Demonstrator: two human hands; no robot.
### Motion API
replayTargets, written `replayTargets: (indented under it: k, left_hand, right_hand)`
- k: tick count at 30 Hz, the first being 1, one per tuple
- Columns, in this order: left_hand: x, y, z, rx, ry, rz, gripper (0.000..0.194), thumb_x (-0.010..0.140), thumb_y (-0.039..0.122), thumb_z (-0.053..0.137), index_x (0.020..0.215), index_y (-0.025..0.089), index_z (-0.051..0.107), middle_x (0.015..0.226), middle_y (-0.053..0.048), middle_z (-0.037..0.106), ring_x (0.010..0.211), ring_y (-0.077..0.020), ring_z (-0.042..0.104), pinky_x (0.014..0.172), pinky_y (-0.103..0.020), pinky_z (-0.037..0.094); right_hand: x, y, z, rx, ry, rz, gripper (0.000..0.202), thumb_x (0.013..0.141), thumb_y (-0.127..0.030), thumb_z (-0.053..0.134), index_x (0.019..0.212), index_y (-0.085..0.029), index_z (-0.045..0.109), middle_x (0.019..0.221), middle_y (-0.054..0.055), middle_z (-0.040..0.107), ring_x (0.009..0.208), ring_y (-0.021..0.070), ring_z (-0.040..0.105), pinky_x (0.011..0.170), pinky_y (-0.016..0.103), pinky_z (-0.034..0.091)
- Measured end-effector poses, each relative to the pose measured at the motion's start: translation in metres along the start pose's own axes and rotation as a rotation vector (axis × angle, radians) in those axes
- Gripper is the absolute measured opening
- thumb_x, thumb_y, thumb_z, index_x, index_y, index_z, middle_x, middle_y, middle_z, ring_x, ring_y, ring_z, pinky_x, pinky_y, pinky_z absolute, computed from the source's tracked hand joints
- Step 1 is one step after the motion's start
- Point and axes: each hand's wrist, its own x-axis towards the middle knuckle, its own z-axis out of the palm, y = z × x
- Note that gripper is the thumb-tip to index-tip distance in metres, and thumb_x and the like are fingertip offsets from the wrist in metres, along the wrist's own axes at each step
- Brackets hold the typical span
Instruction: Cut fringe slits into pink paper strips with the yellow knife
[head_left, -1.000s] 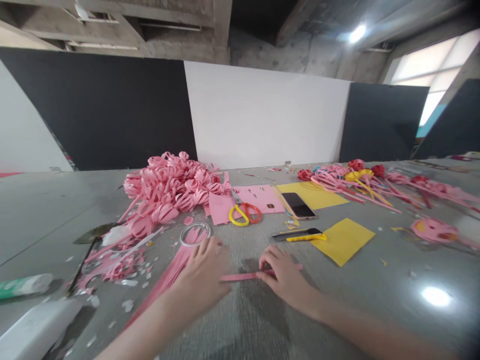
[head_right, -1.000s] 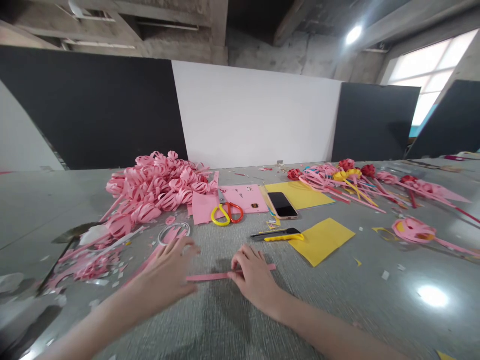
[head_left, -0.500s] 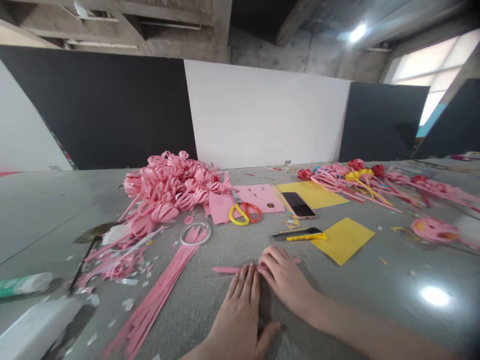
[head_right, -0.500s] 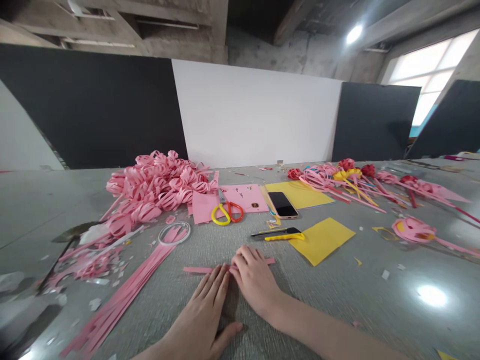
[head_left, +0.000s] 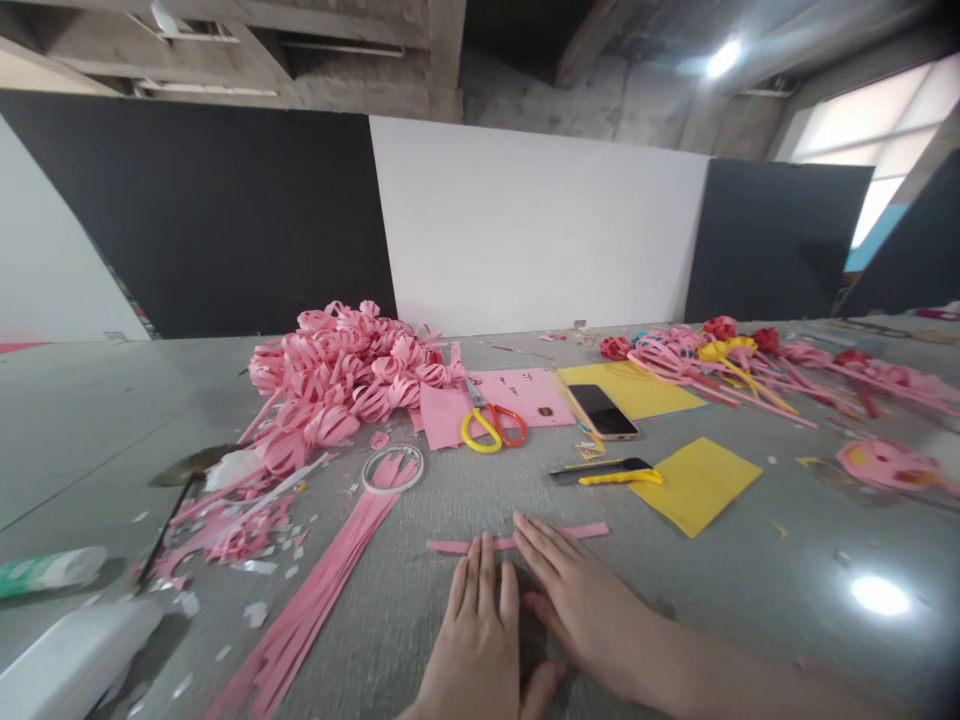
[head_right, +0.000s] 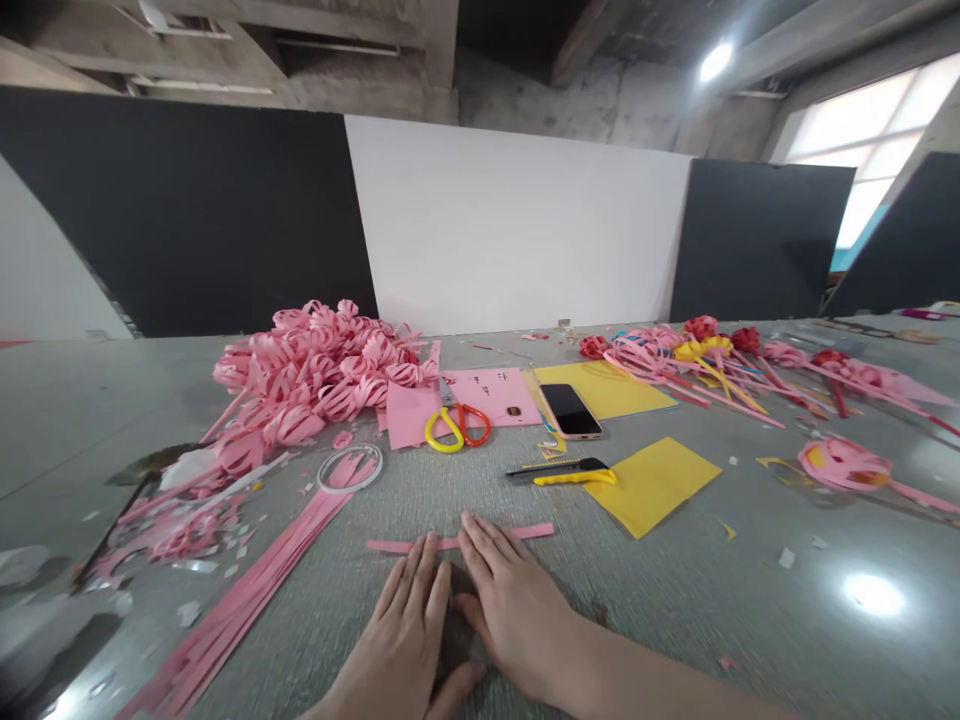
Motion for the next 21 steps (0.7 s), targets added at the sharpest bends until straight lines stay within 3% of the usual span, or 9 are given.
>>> replayTargets:
  k: [10, 18, 21]
  left_hand:
    - [-0.0053, 0.008, -0.0049, 0.126, -0.027, -0.219, 0.083, 0.067, 0.068, 0.038, 0.114, 0.0, 0.051, 0.123, -0.029, 0.038, 0.115, -0.0442, 0.027, 0.089, -0.055, 0.033]
    - [-0.0091, 0.0055, 0.0012, 0.147, 0.08, -0.312, 0.083, 0.061, 0.073, 0.039, 0.106, 0.005, 0.058, 0.119, -0.027, 0.044, 0.113, -0.0455, 0.033, 0.086, -0.057, 0.032]
    - [-0.0095, 0.0062, -0.0047, 0.183, 0.036, -0.379, 0.087, 0.058, 0.075, 0.038, 0.106, 0.005, 0.058, 0.117, -0.029, 0.046, 0.11, -0.0466, 0.036, 0.085, -0.058, 0.032]
  right_hand:
    - [-0.0021, -0.0027, -0.006, -0.031, -0.031, -0.004, 0.051, 0.086, -0.029, 0.034, 0.133, -0.011, 0.025, 0.138, 0.011, 0.019, 0.126, 0.0224, 0.019, 0.1, 0.041, 0.027]
    - [-0.0011, -0.0019, -0.0023, -0.039, -0.003, -0.012, 0.051, 0.086, -0.028, 0.035, 0.133, -0.013, 0.025, 0.138, 0.01, 0.02, 0.126, 0.0222, 0.019, 0.1, 0.042, 0.028]
    - [-0.0009, -0.0024, -0.0014, -0.041, -0.001, -0.005, 0.051, 0.086, -0.028, 0.035, 0.133, -0.014, 0.024, 0.138, 0.009, 0.019, 0.126, 0.022, 0.019, 0.1, 0.041, 0.028]
